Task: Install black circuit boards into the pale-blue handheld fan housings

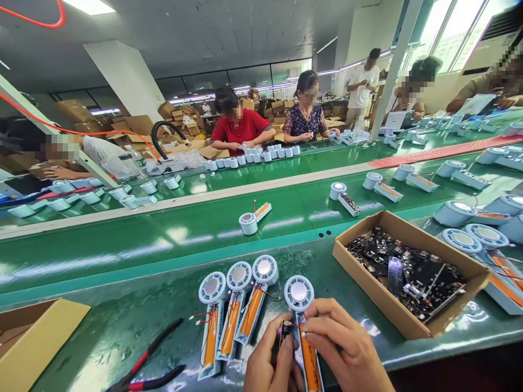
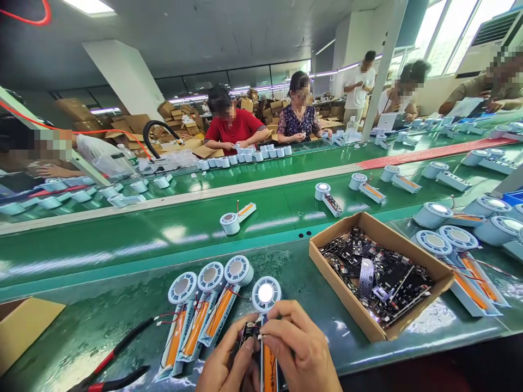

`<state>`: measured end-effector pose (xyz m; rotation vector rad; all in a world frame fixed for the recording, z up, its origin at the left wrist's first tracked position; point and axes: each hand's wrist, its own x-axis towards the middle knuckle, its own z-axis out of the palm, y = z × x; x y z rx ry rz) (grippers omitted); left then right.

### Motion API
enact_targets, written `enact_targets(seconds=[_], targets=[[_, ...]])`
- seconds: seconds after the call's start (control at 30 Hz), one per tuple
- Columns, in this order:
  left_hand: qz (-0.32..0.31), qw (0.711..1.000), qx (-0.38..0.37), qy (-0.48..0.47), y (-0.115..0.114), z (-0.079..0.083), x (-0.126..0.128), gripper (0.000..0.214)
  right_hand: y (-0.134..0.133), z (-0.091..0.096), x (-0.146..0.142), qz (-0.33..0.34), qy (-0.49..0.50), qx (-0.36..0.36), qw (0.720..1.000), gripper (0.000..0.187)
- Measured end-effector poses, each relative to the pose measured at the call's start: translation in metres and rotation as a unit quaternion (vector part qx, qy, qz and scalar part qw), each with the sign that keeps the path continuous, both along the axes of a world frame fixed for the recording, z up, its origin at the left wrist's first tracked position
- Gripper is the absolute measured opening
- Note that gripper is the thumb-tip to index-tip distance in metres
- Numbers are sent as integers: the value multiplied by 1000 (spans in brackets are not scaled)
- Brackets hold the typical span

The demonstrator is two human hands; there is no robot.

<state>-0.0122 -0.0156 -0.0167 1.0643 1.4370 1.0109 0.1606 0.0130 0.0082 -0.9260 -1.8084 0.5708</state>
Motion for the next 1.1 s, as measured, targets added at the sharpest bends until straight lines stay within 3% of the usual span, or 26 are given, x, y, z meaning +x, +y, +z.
enact_targets(seconds=[0.1, 0.23, 0.33, 0.57, 0.77, 0.93, 1.1], targets=[[6, 999, -6, -54, -1, -1, 0, 75, 4, 6, -7, 35, -36, 13, 999, 24], [13, 994, -5, -104, -3, -4, 0, 78, 4, 8, -9, -4, -80, 41, 996, 26], [19, 994, -13, -107, -4, -2, 2, 78, 5, 9, -11, -32, -91, 56, 994, 26], [36, 992, -17, -121, -4, 6, 3, 76, 7, 11, -15, -22, -92, 14, 995, 21], [19, 992, -35, -118, -4, 7, 3, 74, 9, 7, -21, -35, -162, 80, 983, 24], [46, 993, -18, -106, -7, 8, 6, 75, 9, 7, -21, -27, -172, 82, 981, 26], [49, 993, 2, -105, -6, 7, 7, 50, 8, 5, -14, 6, -143, 101, 984, 25]])
